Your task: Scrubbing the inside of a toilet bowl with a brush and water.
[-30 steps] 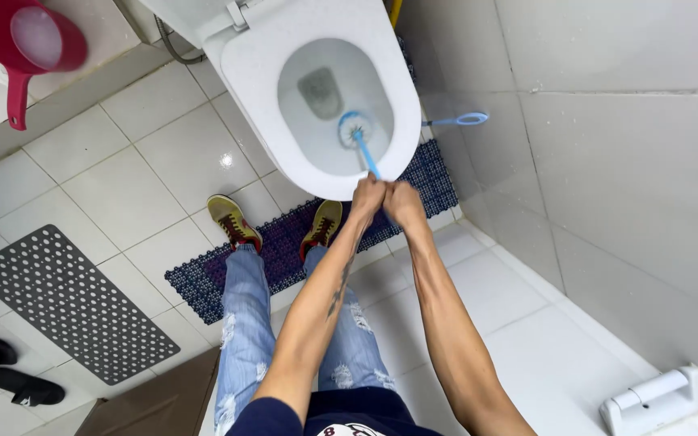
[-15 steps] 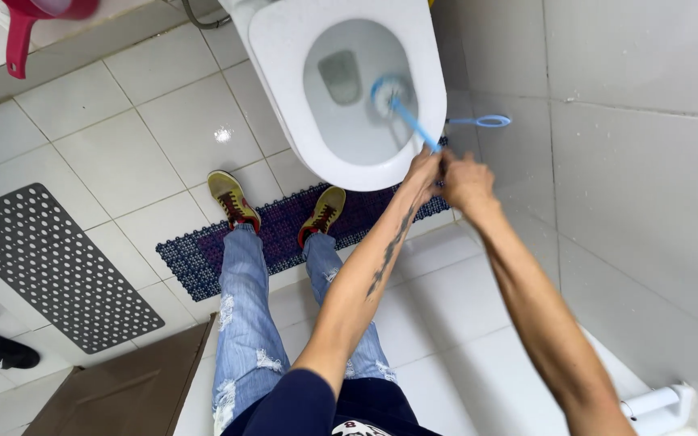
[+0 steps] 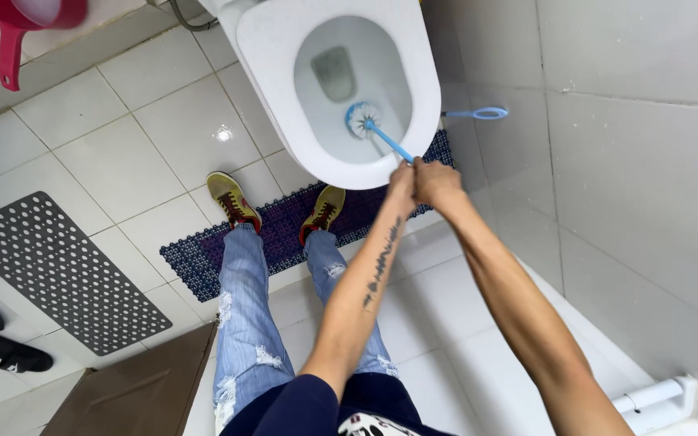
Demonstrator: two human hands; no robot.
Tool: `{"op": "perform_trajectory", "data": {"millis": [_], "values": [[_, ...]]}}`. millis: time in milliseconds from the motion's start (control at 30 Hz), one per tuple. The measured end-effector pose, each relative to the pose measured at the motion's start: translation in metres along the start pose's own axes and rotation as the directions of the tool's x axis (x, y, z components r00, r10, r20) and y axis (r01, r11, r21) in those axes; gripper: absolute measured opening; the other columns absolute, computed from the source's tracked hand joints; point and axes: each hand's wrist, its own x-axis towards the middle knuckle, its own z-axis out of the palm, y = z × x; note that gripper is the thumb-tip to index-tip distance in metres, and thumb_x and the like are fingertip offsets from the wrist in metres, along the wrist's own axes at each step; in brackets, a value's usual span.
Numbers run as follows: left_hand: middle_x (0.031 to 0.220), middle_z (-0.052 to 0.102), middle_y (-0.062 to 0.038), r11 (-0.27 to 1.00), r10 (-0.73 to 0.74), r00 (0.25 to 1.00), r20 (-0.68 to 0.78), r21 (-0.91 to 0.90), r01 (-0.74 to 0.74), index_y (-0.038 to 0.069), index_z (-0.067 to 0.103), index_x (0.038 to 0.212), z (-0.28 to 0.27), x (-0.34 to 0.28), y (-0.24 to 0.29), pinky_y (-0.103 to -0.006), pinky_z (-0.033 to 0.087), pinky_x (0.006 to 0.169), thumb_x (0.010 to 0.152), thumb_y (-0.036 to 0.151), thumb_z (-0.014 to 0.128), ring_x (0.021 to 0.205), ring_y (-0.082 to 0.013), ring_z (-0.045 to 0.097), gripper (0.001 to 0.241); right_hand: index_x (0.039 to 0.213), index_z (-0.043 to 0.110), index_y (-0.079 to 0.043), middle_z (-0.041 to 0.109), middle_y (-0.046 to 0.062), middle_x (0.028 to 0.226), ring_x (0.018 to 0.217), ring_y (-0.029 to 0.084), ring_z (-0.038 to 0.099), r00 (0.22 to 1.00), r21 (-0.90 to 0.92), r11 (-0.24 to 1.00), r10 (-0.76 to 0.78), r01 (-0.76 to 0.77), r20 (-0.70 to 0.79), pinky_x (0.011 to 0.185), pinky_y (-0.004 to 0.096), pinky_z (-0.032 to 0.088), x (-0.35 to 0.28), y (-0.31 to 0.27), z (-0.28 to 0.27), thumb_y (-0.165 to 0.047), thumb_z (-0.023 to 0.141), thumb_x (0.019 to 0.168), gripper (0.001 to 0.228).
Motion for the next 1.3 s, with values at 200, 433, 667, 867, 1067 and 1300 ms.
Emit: {"op": "perform_trajectory", "data": {"millis": [200, 433, 667, 867, 1067, 1300], "values": [[0.132, 0.058, -0.010, 0.986, 0.119, 0.970, -0.213, 0.138, -0.090, 0.030, 0.043, 0.148, 0.000, -0.100, 0.116, -0.0504, 0.060, 0.081, 0.101, 0.022, 0.042, 0.111, -0.0213, 0.059, 0.048, 0.150, 0.052, -0.012, 0.075, 0.024, 0.108, 0.092, 0.034, 0.074, 0.966, 0.397, 0.881, -0.246, 0.256, -0.076, 0.087, 0.047, 0.058, 0.055, -0.033, -0.010, -0.017, 0.069, 0.085, 0.067], [0.143, 0.057, -0.027, 0.952, 0.114, 0.991, -0.071, 0.292, -0.088, 0.005, 0.055, 0.146, -0.026, -0.056, 0.142, -0.0583, 0.062, 0.079, 0.115, 0.039, 0.039, 0.124, -0.0377, 0.061, 0.049, 0.146, 0.057, -0.012, 0.077, 0.021, 0.095, 0.082, 0.032, 0.077, 0.998, 0.721, 0.691, -0.003, 0.052, -0.069, 0.076, 0.047, 0.062, 0.060, -0.069, 0.003, -0.022, 0.060, 0.091, 0.056], [0.144, 0.050, -0.011, 0.992, -0.064, 0.995, 0.078, -0.103, 0.072, 0.025, 0.037, 0.152, 0.010, -0.070, -0.007, -0.0605, 0.052, 0.093, 0.108, 0.027, 0.034, 0.131, -0.0318, 0.052, 0.043, 0.140, 0.061, -0.010, 0.073, 0.024, 0.117, 0.108, 0.036, 0.069, 0.990, 0.239, 0.961, -0.132, 0.140, -0.050, 0.096, 0.047, 0.054, -0.015, 0.018, 0.024, -0.022, 0.067, 0.091, 0.051], [0.136, 0.055, -0.017, 0.992, 0.109, 0.983, -0.146, -0.049, -0.117, 0.010, 0.041, 0.147, -0.003, -0.112, 0.087, -0.0511, 0.055, 0.093, 0.109, 0.037, 0.032, 0.119, -0.0295, 0.059, 0.047, 0.148, 0.052, -0.006, 0.070, 0.024, 0.122, 0.110, 0.033, 0.072, 0.965, 0.523, 0.813, -0.247, 0.256, -0.088, 0.094, 0.043, 0.058, 0.036, -0.037, 0.029, -0.006, 0.070, 0.084, 0.066], [0.128, 0.061, -0.021, 0.785, 0.260, 0.965, -0.025, 0.588, -0.196, 0.019, 0.023, 0.162, 0.035, -0.119, 0.181, -0.0471, 0.057, 0.082, 0.100, 0.016, 0.038, 0.108, -0.0329, 0.066, 0.063, 0.149, 0.058, -0.007, 0.068, 0.031, 0.118, 0.103, 0.050, 0.066, 0.971, 0.943, 0.240, 0.009, 0.230, -0.239, 0.072, 0.049, 0.046, 0.010, -0.082, -0.020, -0.007, 0.066, 0.092, 0.057], [0.115, 0.069, -0.020, 0.701, 0.374, 0.927, 0.002, 0.654, -0.284, 0.018, 0.019, 0.163, 0.006, -0.149, 0.170, -0.0397, 0.055, 0.074, 0.099, 0.010, 0.040, 0.088, -0.0260, 0.066, 0.068, 0.149, 0.053, -0.007, 0.066, 0.019, 0.138, 0.128, 0.028, 0.063, 0.871, 0.876, 0.005, 0.105, 0.482, -0.480, 0.106, 0.035, 0.049, 0.036, -0.103, 0.050, -0.014, 0.061, 0.098, 0.052]]}}
